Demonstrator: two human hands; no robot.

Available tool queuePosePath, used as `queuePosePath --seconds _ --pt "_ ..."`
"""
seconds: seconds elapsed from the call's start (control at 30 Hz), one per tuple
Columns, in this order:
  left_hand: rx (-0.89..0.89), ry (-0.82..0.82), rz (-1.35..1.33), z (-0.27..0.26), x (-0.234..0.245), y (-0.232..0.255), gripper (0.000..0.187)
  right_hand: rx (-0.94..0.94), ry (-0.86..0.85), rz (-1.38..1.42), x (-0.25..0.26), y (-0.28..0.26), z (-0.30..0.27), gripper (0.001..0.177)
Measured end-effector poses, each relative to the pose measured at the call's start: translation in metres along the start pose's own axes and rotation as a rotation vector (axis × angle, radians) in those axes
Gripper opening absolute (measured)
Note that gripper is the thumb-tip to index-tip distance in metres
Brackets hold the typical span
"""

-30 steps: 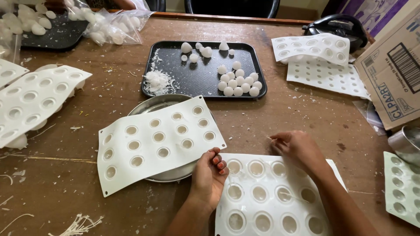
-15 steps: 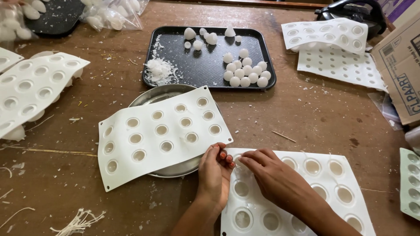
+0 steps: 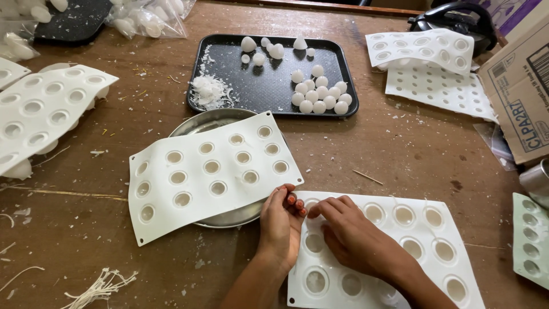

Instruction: Preparing silicone molds for candle making by inserting wicks and adjusting wax components.

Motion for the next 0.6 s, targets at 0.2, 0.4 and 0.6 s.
queuePosePath --seconds 0.2,0.4,0.6 --pt "-0.015 -0.022 -0.002 0.001 0.001 0.000 0.019 0.011 -0.066 -0.060 -0.003 -0.008 0.001 0.045" --pt "0.006 -0.017 -0.039 0.005 0.004 -0.003 0.018 0.048 -0.062 -0.082 -0.002 -0.007 -0.005 0.036" --pt "0.011 -0.041 -0.093 0.012 0.006 -0.007 0.017 0.148 0.066 -0.131 0.003 -0.008 -0.013 0.032"
Point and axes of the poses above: each hand's wrist, its own z-axis towards the middle knuckle, its own x-axis out of the back of the hand, y = z × x, the point moved 9 cm from there along z, towards the middle knuckle, and after that the axes turned 7 degrees about x, right-handed, at the moved point
